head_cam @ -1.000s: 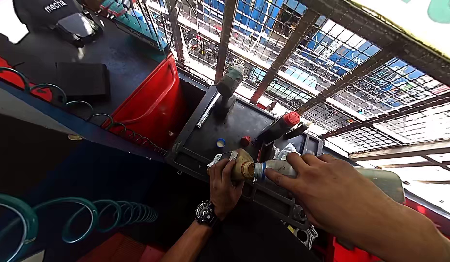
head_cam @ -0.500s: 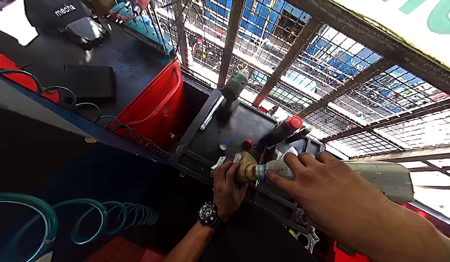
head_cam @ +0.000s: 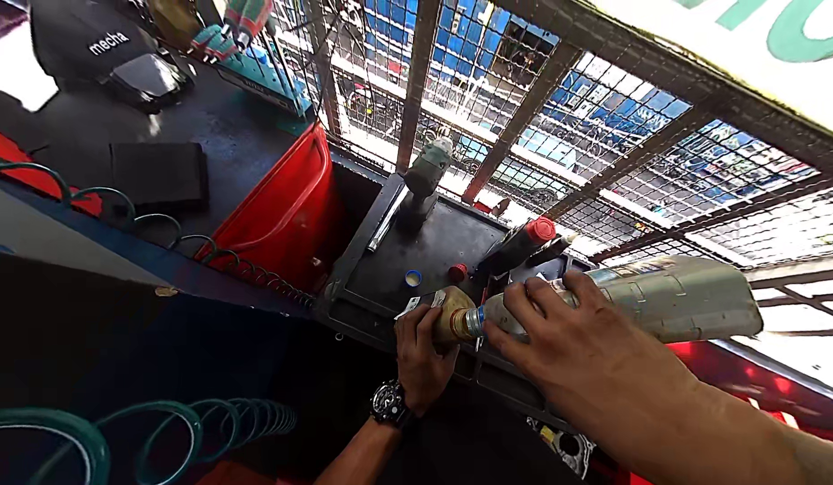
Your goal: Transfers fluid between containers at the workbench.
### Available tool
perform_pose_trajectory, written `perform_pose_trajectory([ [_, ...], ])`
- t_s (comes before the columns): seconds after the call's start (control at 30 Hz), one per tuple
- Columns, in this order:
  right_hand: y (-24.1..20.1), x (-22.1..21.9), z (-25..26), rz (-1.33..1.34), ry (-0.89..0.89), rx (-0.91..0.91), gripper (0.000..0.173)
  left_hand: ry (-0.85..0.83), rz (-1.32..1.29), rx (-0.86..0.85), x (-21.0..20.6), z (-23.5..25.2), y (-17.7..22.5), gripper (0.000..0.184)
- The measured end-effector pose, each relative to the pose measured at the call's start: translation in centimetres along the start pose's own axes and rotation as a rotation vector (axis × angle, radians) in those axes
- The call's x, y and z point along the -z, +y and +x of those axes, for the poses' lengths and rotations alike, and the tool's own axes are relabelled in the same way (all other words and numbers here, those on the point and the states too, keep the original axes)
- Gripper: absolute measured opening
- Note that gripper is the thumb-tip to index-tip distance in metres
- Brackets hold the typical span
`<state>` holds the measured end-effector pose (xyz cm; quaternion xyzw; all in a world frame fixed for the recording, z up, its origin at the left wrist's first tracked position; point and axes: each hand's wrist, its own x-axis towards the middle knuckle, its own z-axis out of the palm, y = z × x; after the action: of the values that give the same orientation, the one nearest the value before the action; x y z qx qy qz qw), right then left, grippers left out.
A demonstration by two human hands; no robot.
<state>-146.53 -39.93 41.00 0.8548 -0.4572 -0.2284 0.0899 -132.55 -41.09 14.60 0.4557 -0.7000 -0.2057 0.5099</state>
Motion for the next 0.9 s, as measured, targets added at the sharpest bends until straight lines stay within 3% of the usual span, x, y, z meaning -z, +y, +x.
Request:
perform_pose_trajectory([
  [0.2,0.2,-0.3,0.2,0.017,0.026,-0.037,0.038,0.006,-0.047,0.002,-0.4,0.4,-0.5,0.067],
  [0.3,0.8,-1.9,-0.4,0.115,0.049,-0.111,0.053,0.015,-0.049,0.001,-0.6,1.0,-0.9,0.066],
  [0.4,1.1,-5.3,-1.4,0.292,0.116,-0.227,0.066,0.011,-0.059,0.010,-1.2,1.7,-1.5,0.066],
  [0.53,0.2,-11.3,-2.0,0.482,0.243,-0.461,0.065,0.007,-0.045,0.035,-2.4,2.2,-2.6,0.064],
  [0.67,-0.1,-14.1,-2.4,0.654,0.467,-0.762,0.058,-0.007,-0.063,0.054,-3.6,2.6,-2.9,0.063],
  [0.77,0.9,-12.3,-0.8,0.749,0.738,-0.969,0.070,-0.014,-0.080,0.049,-4.4,2.7,-3.3,0.065],
  [0.83,2.0,-11.4,1.4,0.808,0.887,-1.006,0.077,-0.024,-0.096,0.038,-4.9,2.5,-3.8,0.068],
  [0.9,3.5,-11.7,4.5,0.856,0.938,-0.975,0.074,-0.028,-0.107,0.035,-5.3,2.4,-4.1,0.069],
])
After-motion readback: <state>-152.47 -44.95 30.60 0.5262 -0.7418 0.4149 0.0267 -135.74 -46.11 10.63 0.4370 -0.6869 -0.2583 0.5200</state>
